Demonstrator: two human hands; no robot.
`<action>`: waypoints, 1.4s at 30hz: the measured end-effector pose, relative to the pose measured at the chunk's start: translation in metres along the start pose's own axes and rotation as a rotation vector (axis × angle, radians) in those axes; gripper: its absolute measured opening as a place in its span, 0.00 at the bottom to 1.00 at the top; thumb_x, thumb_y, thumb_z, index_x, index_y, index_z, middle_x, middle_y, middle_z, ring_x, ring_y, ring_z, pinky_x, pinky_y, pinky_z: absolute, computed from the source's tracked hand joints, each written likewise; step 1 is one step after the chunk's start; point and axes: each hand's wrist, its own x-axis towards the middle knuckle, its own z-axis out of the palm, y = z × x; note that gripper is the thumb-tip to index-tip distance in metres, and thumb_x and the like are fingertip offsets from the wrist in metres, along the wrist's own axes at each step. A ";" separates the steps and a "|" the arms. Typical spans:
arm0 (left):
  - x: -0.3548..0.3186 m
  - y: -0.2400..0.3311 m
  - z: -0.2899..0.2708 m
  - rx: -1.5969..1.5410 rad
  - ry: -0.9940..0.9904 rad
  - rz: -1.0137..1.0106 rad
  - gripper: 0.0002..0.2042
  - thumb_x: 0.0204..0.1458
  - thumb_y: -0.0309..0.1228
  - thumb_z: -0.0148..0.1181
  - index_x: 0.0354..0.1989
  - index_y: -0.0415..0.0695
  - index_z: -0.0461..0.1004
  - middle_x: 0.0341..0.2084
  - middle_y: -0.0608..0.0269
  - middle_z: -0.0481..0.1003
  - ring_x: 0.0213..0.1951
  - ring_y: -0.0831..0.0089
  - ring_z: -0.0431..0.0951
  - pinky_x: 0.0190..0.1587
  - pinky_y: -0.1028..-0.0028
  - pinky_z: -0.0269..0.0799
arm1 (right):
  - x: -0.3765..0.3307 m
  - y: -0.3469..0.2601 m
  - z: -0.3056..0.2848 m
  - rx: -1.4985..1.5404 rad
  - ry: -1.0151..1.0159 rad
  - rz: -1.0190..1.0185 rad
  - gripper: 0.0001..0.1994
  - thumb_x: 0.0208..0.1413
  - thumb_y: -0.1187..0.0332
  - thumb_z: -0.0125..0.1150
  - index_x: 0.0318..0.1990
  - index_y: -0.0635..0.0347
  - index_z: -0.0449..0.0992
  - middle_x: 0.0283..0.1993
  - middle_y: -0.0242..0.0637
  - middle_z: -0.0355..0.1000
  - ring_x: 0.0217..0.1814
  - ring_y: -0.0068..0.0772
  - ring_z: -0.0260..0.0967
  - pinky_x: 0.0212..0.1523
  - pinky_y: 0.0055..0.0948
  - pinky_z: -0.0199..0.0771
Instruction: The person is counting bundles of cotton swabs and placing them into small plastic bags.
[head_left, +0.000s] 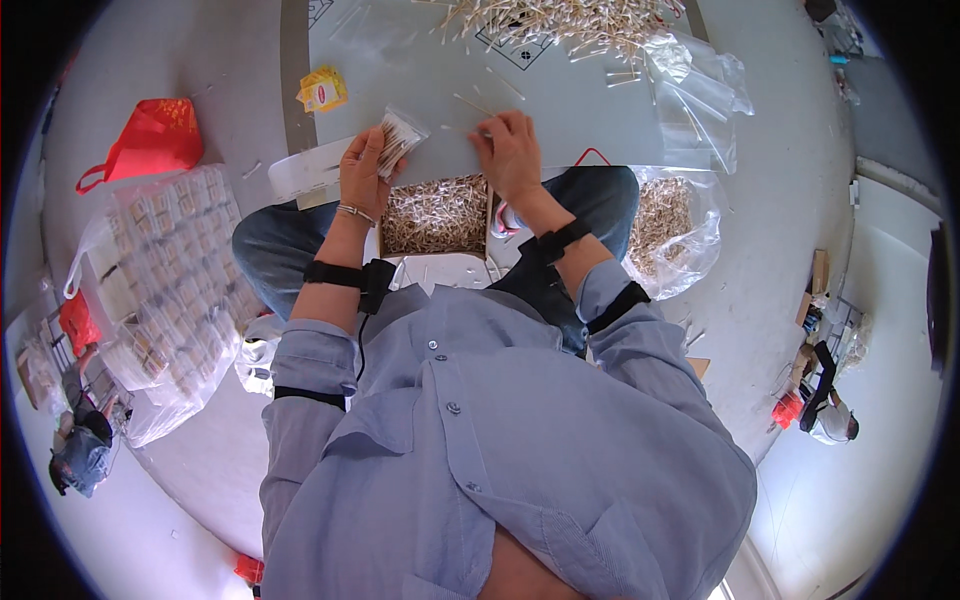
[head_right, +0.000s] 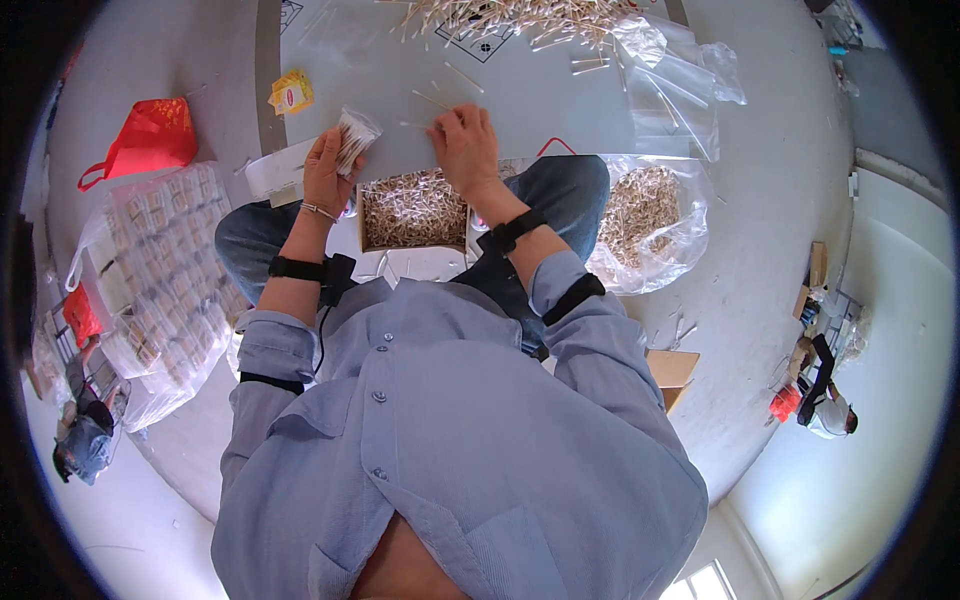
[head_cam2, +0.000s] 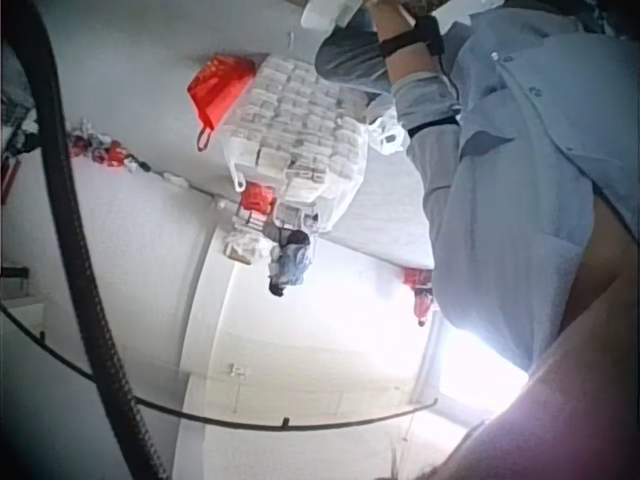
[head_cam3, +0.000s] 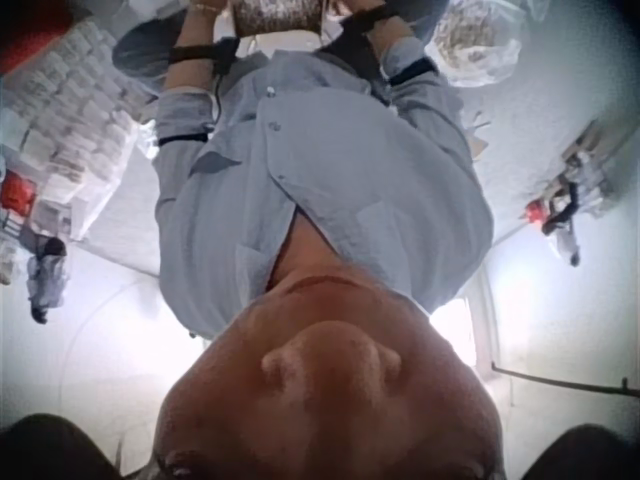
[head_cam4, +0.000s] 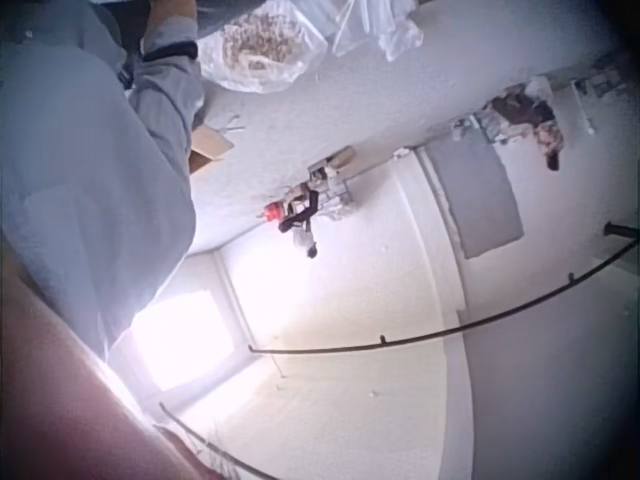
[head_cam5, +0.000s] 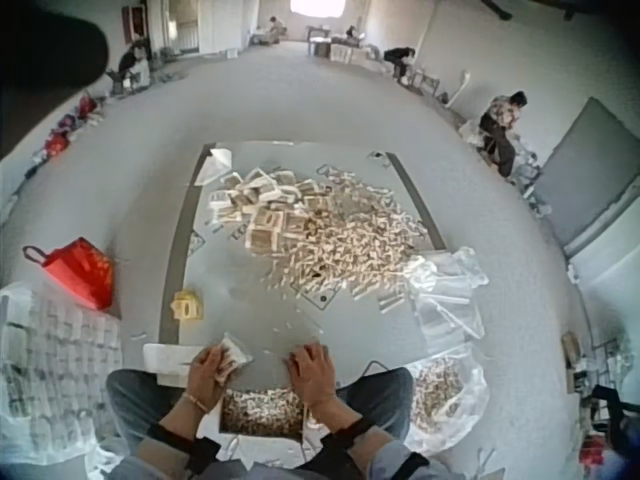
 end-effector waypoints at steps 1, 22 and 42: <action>0.000 0.001 0.001 -0.003 0.002 -0.003 0.10 0.53 0.36 0.52 0.38 0.44 0.70 0.32 0.66 0.74 0.31 0.76 0.75 0.28 0.77 0.76 | 0.005 0.002 -0.001 0.018 0.024 0.078 0.09 0.41 0.68 0.62 0.30 0.57 0.69 0.37 0.39 0.62 0.41 0.43 0.61 0.40 0.36 0.64; -0.001 0.002 0.002 -0.048 -0.037 -0.018 0.11 0.53 0.37 0.52 0.39 0.43 0.71 0.32 0.65 0.74 0.33 0.75 0.75 0.32 0.74 0.77 | 0.037 0.022 -0.017 0.275 -0.009 0.323 0.04 0.48 0.73 0.53 0.31 0.60 0.74 0.32 0.42 0.67 0.35 0.45 0.67 0.35 0.35 0.69; -0.002 0.001 0.007 -0.062 -0.009 -0.030 0.11 0.53 0.37 0.52 0.38 0.43 0.71 0.34 0.62 0.74 0.34 0.72 0.76 0.33 0.71 0.76 | 0.041 0.007 -0.005 -0.131 -0.144 0.222 0.05 0.43 0.66 0.60 0.28 0.55 0.75 0.35 0.34 0.66 0.42 0.40 0.63 0.43 0.36 0.66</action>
